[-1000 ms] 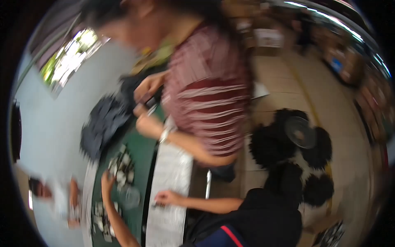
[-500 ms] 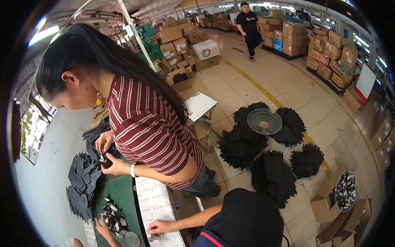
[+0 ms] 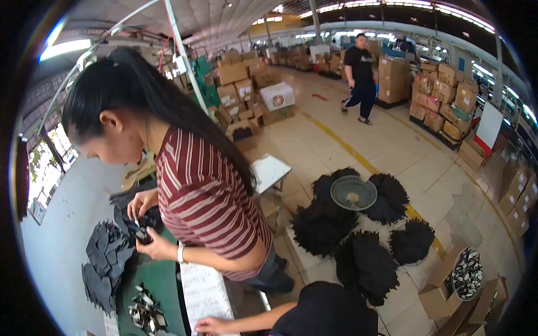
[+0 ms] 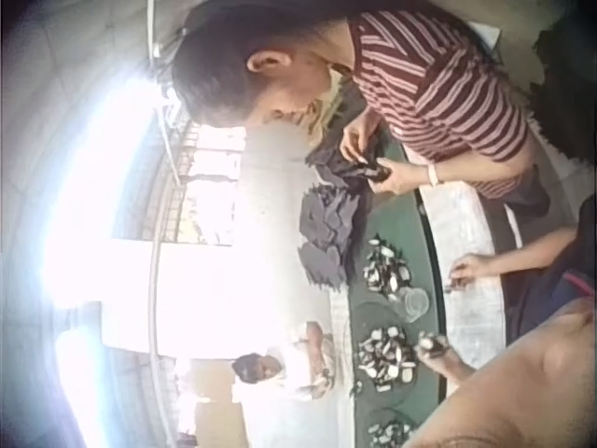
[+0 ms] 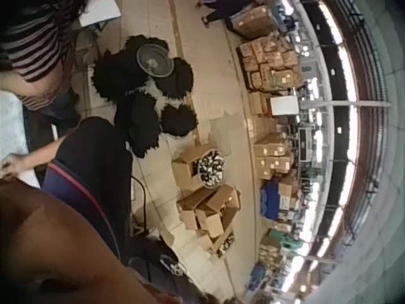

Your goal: Assembling and prepping small black and white shoe components on a production line.

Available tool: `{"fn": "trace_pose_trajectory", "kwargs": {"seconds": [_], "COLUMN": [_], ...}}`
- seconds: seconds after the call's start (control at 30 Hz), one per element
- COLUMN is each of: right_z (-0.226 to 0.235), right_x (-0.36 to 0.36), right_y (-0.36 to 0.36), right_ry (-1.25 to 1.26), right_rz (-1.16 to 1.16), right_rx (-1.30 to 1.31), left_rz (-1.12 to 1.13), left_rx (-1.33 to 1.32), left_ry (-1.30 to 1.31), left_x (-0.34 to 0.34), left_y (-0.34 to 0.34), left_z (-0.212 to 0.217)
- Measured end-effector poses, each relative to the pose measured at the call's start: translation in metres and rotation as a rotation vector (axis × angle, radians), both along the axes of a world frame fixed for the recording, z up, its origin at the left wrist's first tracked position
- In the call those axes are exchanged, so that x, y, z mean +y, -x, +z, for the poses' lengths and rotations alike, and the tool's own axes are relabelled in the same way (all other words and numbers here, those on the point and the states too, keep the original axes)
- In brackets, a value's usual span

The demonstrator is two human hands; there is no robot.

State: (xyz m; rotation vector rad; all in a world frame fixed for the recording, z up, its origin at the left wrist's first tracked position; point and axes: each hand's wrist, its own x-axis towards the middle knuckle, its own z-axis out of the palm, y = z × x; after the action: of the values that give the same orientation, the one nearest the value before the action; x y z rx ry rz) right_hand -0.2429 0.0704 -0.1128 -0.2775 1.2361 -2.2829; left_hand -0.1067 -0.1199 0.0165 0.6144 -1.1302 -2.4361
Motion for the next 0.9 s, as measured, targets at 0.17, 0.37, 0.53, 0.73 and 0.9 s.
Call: {"fn": "trace_pose_trajectory", "kwargs": {"seconds": [0.17,0.37,0.53,0.73,0.9], "right_z": [0.004,0.026,0.025,0.024,0.026], "right_x": [0.004,0.008,0.013,0.007,0.012], "right_y": [0.000,0.001,0.004,-0.012,-0.011], "right_ry": [0.106,0.053,0.100,0.108,0.153], "right_rz": [-0.003,0.033,0.032,0.074,0.015], "right_rx": [0.001,-0.016,-0.005,0.000,0.023], "left_rz": [-0.048,-0.053,-0.071,-0.191,-0.313], "left_rx": [-0.149,-0.269,-0.374,-0.297,-0.265], "left_ry": [-0.023,0.295,0.348,0.489,0.636], "left_x": [0.030,0.064,0.064,0.063,0.060], "left_y": [-0.051,-0.085,-0.083,-0.072,-0.075], "left_z": [-0.080,-0.084,-0.095,-0.109,-0.129]}}
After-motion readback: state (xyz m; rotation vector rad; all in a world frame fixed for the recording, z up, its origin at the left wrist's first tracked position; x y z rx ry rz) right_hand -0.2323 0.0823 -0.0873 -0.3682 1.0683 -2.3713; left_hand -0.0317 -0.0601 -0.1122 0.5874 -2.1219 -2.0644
